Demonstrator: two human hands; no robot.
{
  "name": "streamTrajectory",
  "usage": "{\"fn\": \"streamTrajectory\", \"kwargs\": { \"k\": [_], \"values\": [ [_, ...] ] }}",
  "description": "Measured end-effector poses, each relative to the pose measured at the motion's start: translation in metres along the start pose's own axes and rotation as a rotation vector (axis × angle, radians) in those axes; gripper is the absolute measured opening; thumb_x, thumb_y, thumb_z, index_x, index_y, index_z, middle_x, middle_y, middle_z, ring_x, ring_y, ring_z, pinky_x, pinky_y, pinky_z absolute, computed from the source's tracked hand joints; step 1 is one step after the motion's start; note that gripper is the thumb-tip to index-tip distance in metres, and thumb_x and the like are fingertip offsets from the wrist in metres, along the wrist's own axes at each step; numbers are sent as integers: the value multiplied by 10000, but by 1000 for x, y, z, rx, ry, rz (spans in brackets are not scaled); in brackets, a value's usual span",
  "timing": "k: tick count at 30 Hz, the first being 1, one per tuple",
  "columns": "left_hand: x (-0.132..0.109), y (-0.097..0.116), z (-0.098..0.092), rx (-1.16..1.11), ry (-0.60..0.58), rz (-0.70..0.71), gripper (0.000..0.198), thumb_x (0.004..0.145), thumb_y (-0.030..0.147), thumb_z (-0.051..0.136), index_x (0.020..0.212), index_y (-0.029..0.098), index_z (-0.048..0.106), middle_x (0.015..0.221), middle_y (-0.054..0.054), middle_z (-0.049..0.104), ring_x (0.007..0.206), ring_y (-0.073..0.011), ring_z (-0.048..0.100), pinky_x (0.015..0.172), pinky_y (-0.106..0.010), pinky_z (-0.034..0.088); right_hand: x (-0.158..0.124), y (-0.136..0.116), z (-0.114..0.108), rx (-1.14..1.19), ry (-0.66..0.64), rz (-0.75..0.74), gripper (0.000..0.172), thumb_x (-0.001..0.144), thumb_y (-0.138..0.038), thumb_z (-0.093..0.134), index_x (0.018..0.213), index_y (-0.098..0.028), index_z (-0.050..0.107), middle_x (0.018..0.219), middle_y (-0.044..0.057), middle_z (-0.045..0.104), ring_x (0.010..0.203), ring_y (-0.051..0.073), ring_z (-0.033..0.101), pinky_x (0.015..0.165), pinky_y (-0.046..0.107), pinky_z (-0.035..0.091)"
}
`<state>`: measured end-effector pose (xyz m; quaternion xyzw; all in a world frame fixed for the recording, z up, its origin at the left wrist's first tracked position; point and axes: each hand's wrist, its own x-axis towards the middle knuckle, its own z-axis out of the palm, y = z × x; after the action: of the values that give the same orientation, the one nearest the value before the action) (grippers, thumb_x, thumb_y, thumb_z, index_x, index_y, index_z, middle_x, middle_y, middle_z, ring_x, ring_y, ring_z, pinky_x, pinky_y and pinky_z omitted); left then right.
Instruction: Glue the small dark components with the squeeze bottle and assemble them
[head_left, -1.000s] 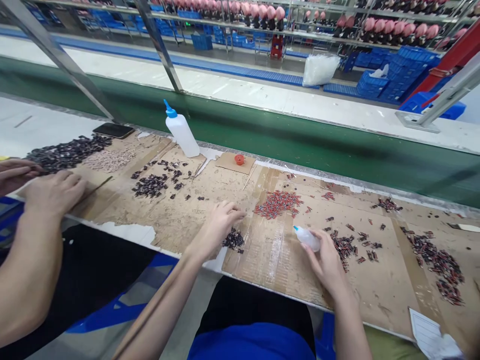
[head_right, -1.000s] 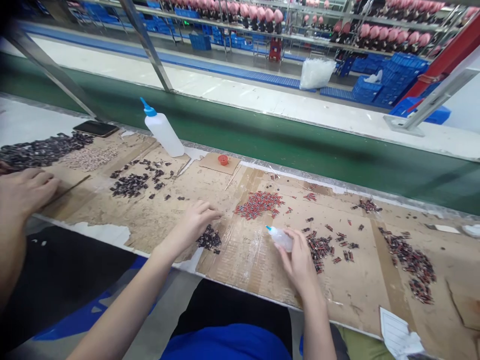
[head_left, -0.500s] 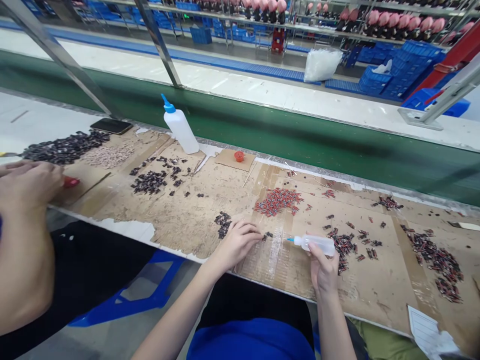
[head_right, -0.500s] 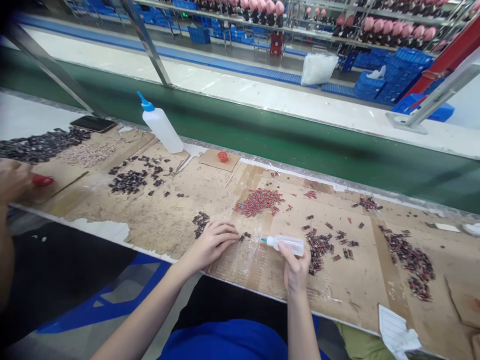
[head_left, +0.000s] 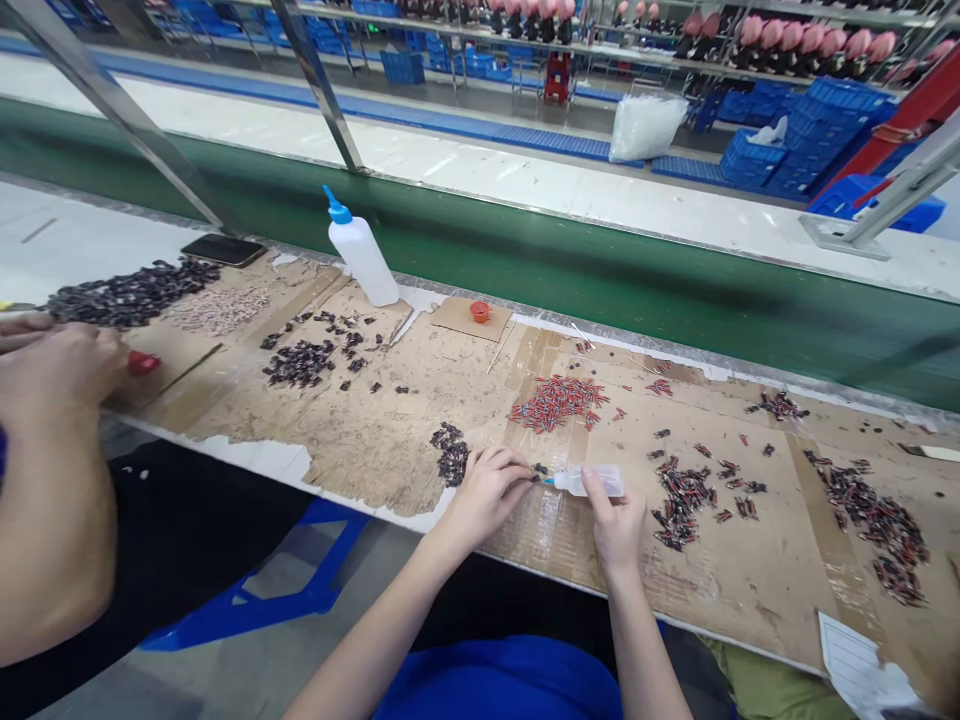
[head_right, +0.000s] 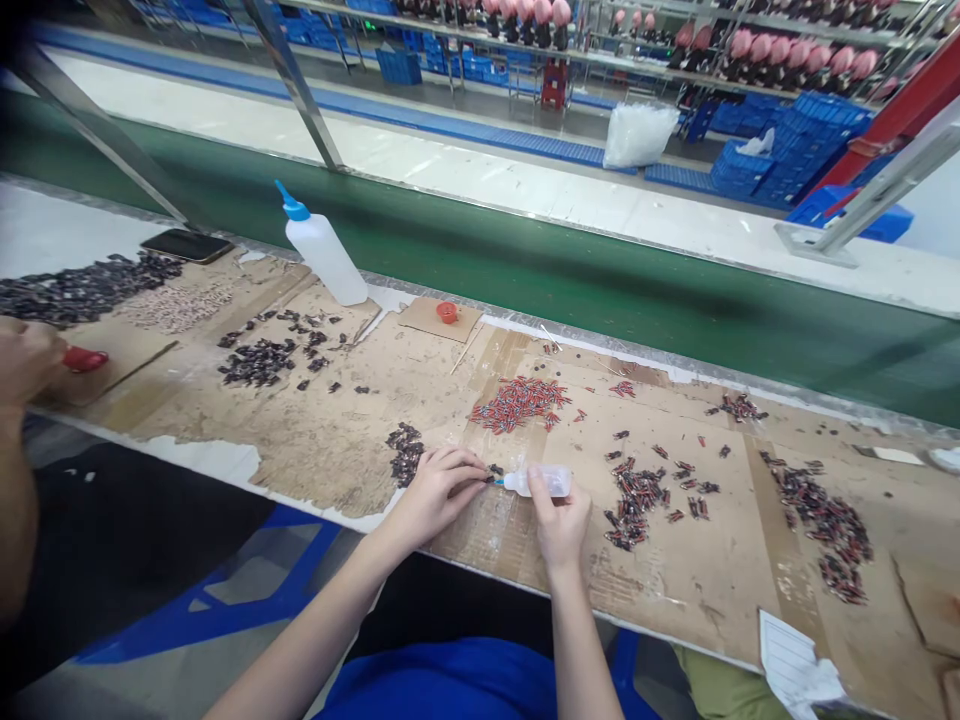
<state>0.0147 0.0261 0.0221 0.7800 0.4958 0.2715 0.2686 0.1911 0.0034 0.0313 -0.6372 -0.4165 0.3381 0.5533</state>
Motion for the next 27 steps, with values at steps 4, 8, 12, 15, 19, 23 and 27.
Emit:
{"fn": "streamTrajectory", "kwargs": {
  "k": [4, 8, 12, 15, 19, 23, 27],
  "values": [
    [4, 3, 1, -29, 5, -166, 103, 796, 174, 678, 786, 251, 745, 912, -50, 742, 977, -266, 593, 884, -458, 347, 0, 1, 0, -10, -3, 18, 377, 694, -503, 691, 574, -148, 648, 552, 44, 659, 503, 166, 575, 506, 272, 478],
    [7, 8, 0, -49, 32, -231, 113, 756, 150, 702, 724, 254, 735, 882, -42, 749, 960, -281, 586, 890, -485, 328, 0, -2, 1, -20, -18, 28, 396, 701, -512, 683, 564, -143, 642, 538, 41, 644, 499, 164, 566, 503, 269, 467],
    [8, 10, -1, -63, 7, -273, 141, 719, 116, 721, 692, 255, 722, 882, -33, 750, 966, -294, 578, 894, -498, 309, -1, -3, 2, -33, -40, 25, 398, 705, -508, 682, 555, -142, 645, 541, 41, 643, 495, 157, 555, 492, 261, 458],
    [8, 8, 1, -50, 36, -245, 148, 718, 111, 718, 687, 256, 718, 871, -30, 749, 946, -289, 572, 898, -493, 307, -2, -2, 3, -49, -45, 21, 398, 711, -510, 681, 564, -141, 653, 542, 40, 643, 496, 156, 555, 479, 253, 451],
    [9, 9, -1, -43, 15, -237, 131, 729, 122, 706, 695, 248, 718, 876, -29, 752, 948, -284, 572, 900, -489, 308, -2, -1, 3, -54, -28, 23, 398, 714, -510, 679, 578, -136, 659, 551, 42, 648, 505, 155, 555, 492, 253, 461],
    [13, 19, -10, -27, -90, -343, 105, 741, 128, 706, 722, 230, 718, 947, -28, 753, 1032, -279, 560, 938, -488, 285, -2, -1, 3, -53, 20, 32, 416, 695, -526, 679, 562, -134, 647, 530, 38, 631, 503, 156, 551, 489, 255, 460],
    [17, 26, -16, -29, -126, -389, 106, 743, 124, 711, 716, 227, 719, 969, -24, 754, 1064, -284, 558, 957, -494, 275, -1, -1, 3, -47, 36, 30, 411, 685, -529, 678, 560, -140, 641, 535, 41, 638, 506, 163, 563, 494, 260, 467]
  ]
}}
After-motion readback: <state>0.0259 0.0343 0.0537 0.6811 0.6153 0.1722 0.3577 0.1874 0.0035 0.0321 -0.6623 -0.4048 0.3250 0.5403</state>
